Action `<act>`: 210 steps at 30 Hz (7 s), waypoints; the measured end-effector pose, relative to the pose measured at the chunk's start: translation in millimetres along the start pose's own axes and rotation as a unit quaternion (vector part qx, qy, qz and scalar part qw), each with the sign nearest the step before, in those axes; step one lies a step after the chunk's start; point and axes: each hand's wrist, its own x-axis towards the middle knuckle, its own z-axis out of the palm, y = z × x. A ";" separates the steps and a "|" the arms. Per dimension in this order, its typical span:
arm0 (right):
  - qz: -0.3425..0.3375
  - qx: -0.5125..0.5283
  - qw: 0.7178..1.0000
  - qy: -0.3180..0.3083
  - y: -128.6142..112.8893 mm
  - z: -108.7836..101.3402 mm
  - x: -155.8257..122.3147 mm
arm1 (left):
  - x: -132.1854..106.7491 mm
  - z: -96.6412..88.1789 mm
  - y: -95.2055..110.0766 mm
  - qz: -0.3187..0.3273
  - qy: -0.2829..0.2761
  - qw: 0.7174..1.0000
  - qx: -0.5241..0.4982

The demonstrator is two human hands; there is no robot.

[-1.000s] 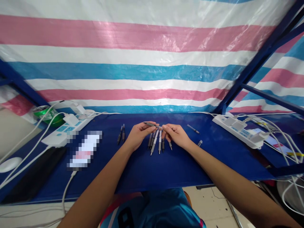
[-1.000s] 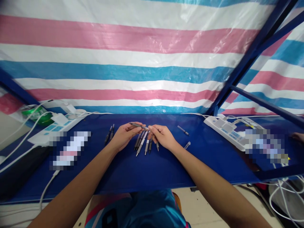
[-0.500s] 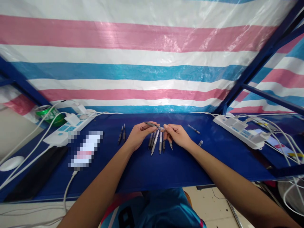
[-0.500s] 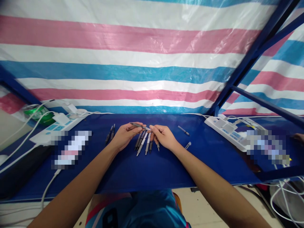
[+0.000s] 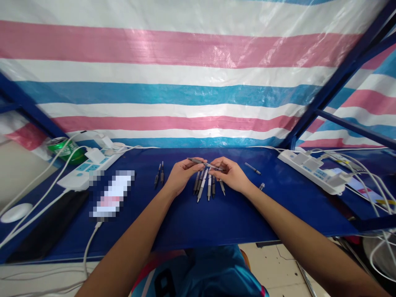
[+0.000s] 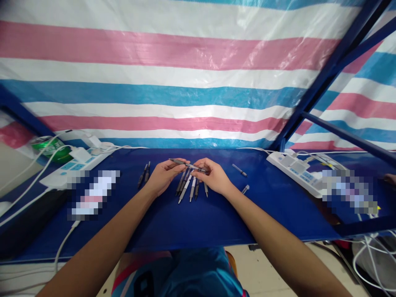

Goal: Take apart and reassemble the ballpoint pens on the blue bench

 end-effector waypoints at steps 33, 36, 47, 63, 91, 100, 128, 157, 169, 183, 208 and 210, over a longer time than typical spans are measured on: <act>0.039 -0.018 0.996 -0.082 -3.3 -6.9 -3.0 | -4.0 1.9 2.4 0.005 -0.034 0.997 0.069; 0.055 0.033 0.997 -0.051 -2.2 -5.6 -0.8 | -3.8 2.7 2.9 0.011 -0.022 0.998 0.064; 0.096 0.112 0.981 0.122 2.5 -23.6 7.3 | 5.3 -10.9 -0.3 0.043 0.121 0.986 0.110; 0.083 -0.411 0.905 0.066 19.5 -35.3 8.5 | -7.7 -54.2 20.5 0.011 0.248 0.640 0.727; 0.061 -0.526 0.848 0.012 38.4 -120.4 2.7 | 1.8 -49.9 -2.7 0.115 0.039 0.772 0.624; -0.010 -0.424 0.905 0.012 43.2 -59.5 9.9 | -0.7 -67.8 4.3 0.060 0.026 0.767 0.639; 0.032 -0.010 0.992 0.122 38.5 -56.1 17.5 | 1.3 -59.5 11.4 0.089 0.096 0.823 0.553; -0.092 -0.222 0.971 0.004 8.9 -24.5 2.9 | -7.6 -8.7 12.6 0.197 -0.071 0.868 0.450; -0.142 -0.255 0.954 -0.063 3.3 -13.1 0.0 | -9.0 1.7 6.5 0.174 -0.065 0.901 0.393; -0.175 -0.259 0.947 -0.070 14.2 -10.1 1.3 | -4.5 -44.9 34.6 0.097 0.074 0.876 0.466; -0.148 -0.228 0.962 -0.027 10.8 -12.7 0.8 | -9.8 -51.8 40.7 0.095 -0.079 0.851 0.510; -0.146 -0.217 0.965 -0.023 10.5 -13.9 0.9 | -10.2 -48.2 41.0 0.084 -0.071 0.860 0.499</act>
